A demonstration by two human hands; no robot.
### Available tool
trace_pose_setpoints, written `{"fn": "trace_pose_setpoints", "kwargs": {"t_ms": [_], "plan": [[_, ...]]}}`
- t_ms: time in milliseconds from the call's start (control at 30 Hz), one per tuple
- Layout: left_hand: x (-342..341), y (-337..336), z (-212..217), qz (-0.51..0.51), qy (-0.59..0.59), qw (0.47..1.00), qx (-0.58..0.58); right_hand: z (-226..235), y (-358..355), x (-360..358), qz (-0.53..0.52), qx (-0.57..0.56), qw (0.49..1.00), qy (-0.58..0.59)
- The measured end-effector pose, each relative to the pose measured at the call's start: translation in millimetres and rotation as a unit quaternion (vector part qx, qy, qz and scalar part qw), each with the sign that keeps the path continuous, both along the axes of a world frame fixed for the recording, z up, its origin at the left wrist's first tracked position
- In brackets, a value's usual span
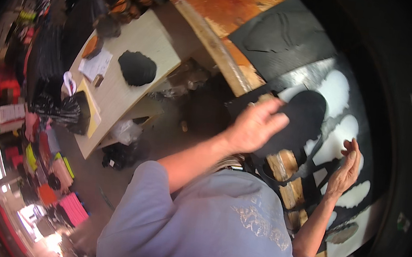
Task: The person repeatedly feeds black rubber sheets through a roller machine, pressing and smoothing them by hand. They remove cutouts and scraps, then stack the processed sheets on the floor.
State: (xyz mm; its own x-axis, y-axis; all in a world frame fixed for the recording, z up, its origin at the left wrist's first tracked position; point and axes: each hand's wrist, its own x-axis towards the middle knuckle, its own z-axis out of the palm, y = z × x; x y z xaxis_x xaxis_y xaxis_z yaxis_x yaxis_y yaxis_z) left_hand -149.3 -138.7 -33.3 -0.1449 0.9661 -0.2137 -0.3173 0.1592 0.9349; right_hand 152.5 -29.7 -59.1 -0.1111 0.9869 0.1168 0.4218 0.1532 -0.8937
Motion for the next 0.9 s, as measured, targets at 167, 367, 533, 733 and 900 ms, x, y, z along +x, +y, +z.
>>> {"fn": "trace_pose_setpoints", "kwargs": {"t_ms": [167,367,533,733,900], "plan": [[-175.8,-71.7,-2.7,0.235,0.237,0.932,-0.142,-31.9,11.1,7.1,-0.035,0.022,0.998,-0.036],[-352.6,-141.0,10.7,0.037,0.603,0.742,-0.29,-35.8,13.1,11.5,-0.058,0.027,0.994,-0.091],[-411.4,-139.0,-22.6,-0.097,0.7,0.619,-0.341,-36.0,15.4,13.5,-0.07,0.024,0.99,-0.123],[-434.4,-127.0,-75.8,-0.133,0.761,0.579,-0.261,-37.1,13.4,14.6,-0.067,0.061,0.987,-0.135],[-434.8,-145.7,-106.2,-0.026,0.802,0.587,-0.107,-37.0,15.4,14.1,-0.082,0.07,0.98,-0.165]]}}
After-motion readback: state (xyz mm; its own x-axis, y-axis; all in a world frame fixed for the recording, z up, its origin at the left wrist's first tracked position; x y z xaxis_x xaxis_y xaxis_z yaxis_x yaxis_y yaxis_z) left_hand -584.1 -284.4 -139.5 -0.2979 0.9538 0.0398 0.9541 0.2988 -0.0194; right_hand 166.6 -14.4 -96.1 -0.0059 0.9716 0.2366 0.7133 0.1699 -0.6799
